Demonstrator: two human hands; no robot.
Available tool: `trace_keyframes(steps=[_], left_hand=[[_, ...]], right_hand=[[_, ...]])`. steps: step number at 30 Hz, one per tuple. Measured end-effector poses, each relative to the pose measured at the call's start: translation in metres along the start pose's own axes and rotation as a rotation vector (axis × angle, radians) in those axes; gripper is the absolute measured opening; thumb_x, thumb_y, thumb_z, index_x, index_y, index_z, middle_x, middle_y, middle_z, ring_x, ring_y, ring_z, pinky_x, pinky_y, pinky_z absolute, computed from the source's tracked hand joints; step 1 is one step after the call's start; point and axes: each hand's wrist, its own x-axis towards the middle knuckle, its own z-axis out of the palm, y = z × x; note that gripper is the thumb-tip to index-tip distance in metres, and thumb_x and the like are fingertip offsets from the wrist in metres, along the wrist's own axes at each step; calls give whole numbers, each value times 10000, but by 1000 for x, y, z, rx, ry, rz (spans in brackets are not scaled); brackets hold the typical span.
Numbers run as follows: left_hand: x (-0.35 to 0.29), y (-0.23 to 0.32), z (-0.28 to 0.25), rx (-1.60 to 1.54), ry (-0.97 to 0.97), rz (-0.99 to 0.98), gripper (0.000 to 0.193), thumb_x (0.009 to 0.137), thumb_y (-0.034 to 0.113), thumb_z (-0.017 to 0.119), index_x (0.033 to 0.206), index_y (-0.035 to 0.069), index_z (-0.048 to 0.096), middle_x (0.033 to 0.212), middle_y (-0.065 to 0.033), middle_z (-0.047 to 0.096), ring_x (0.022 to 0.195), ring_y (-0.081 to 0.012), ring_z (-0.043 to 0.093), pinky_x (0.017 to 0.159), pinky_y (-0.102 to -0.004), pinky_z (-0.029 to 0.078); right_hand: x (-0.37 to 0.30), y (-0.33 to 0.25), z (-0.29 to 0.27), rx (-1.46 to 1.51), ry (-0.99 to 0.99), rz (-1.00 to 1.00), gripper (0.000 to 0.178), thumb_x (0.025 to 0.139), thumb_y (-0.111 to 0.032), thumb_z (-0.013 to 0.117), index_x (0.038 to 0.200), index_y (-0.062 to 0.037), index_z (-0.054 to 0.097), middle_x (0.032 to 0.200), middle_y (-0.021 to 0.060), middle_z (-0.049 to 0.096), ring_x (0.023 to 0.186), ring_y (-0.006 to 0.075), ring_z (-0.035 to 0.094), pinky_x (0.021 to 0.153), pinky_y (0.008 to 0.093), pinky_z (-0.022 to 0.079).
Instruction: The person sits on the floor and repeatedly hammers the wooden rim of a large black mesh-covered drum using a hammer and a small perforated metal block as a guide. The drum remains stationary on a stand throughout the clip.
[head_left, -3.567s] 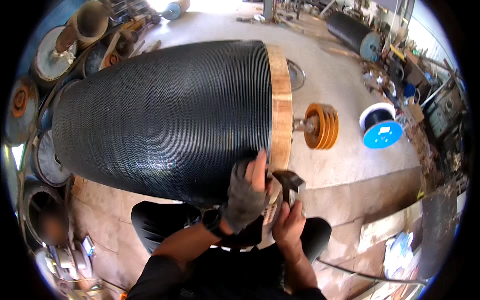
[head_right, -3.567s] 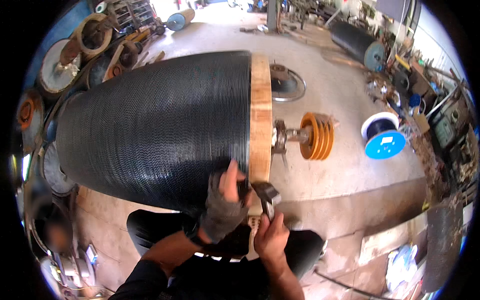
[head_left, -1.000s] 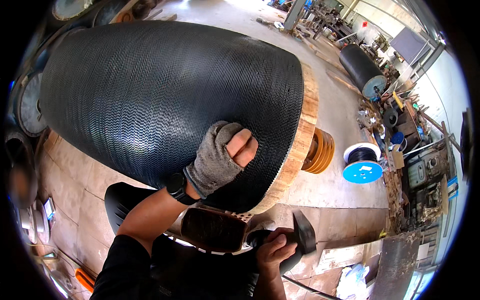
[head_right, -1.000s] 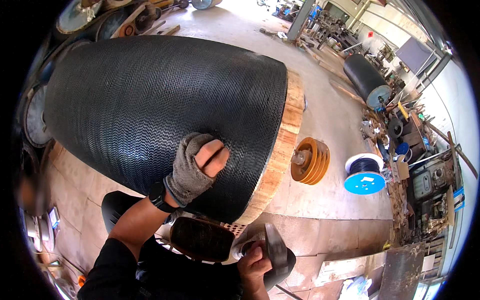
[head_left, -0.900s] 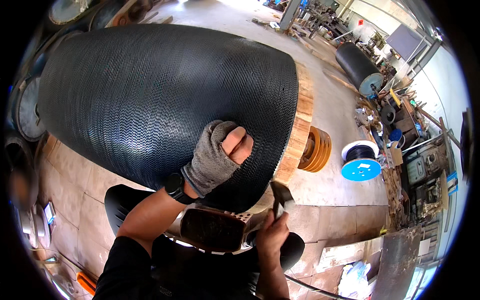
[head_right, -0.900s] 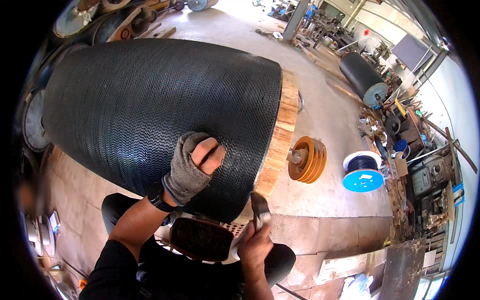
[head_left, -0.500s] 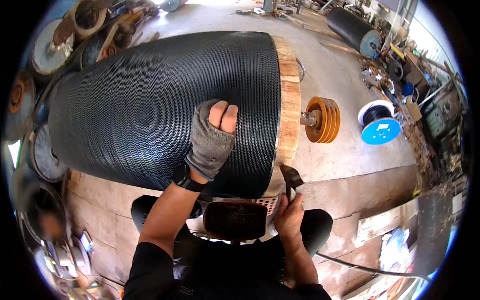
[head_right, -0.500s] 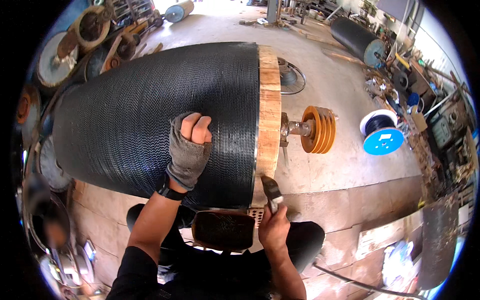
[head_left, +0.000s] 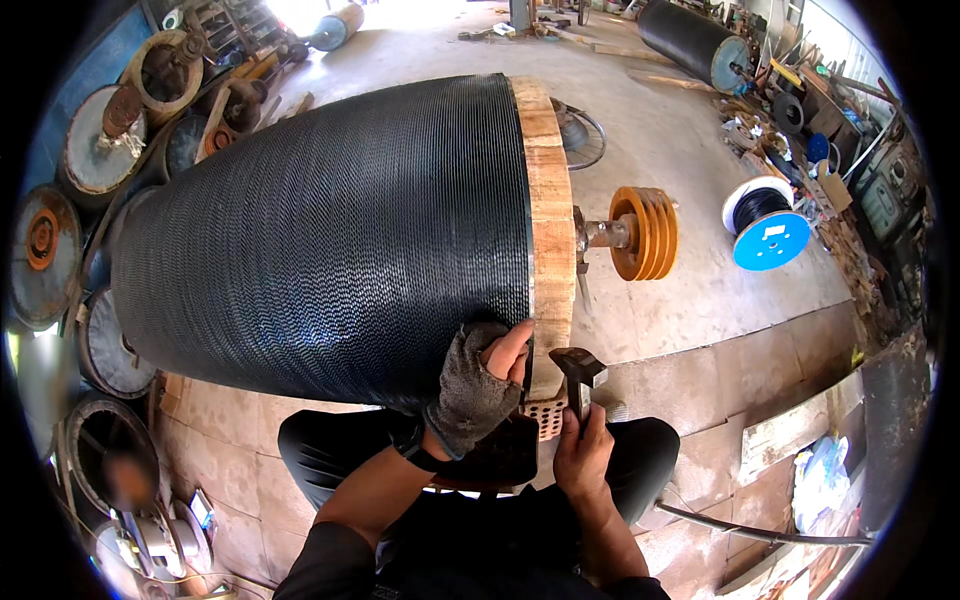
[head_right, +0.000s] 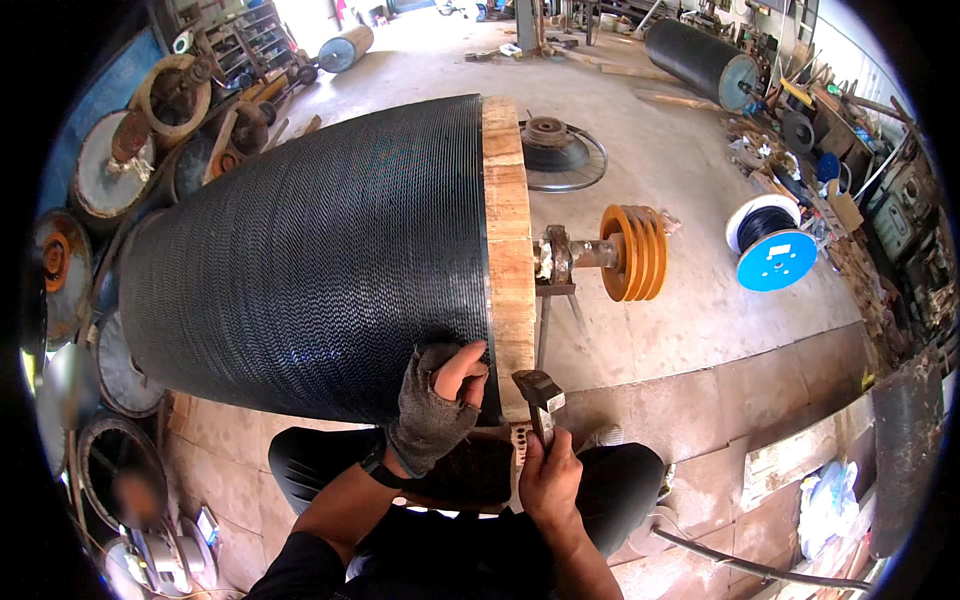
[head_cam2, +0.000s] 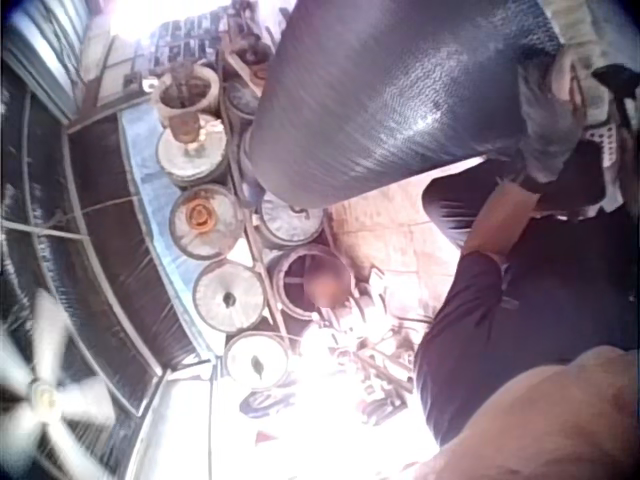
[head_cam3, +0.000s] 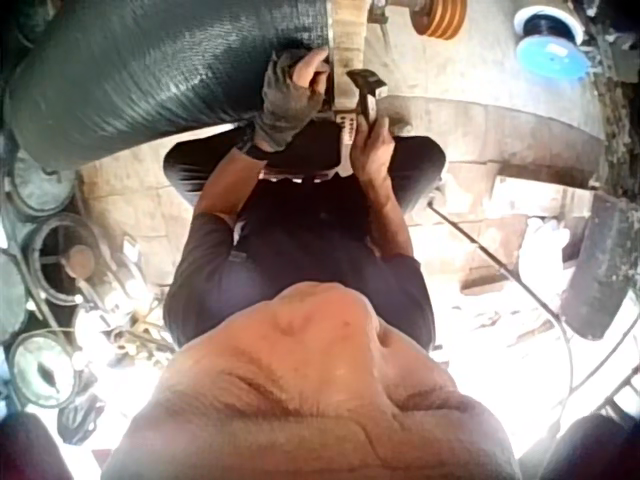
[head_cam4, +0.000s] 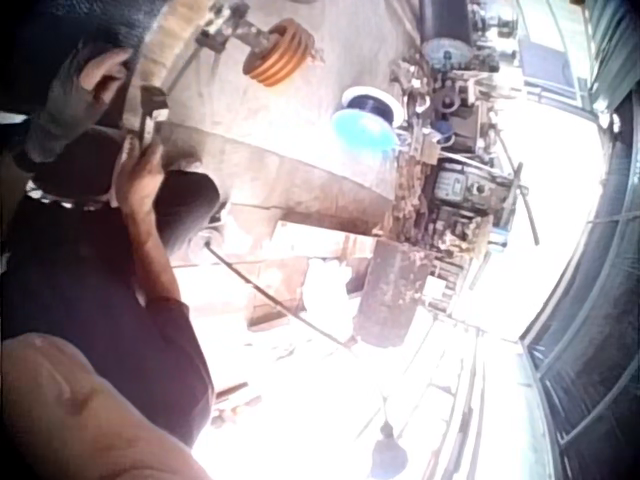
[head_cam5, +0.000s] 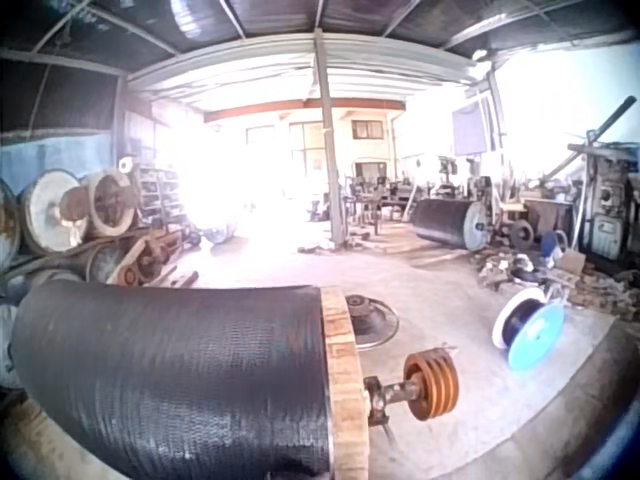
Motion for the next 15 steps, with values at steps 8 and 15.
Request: trace_keyframes(steps=[8, 15], left_hand=[[18, 11, -7, -40, -94, -128, 622, 706, -63, 664, 1306, 32, 533, 850, -33, 651, 718, -221, 619, 716, -386, 472], [21, 5, -8, -81, -80, -125, 660, 693, -48, 682, 1319, 13, 483, 807, -25, 627, 705, -218, 615, 745, -401, 468]], right_hand=[[9, -7, 2, 70, -55, -3, 240, 978, -109, 603, 1128, 45, 497, 765, 252, 627, 676, 457, 642, 568, 467, 500], [17, -20, -5, 92, -63, 6, 239, 995, -127, 579, 1140, 43, 495, 790, 258, 634, 696, 469, 642, 578, 471, 503]])
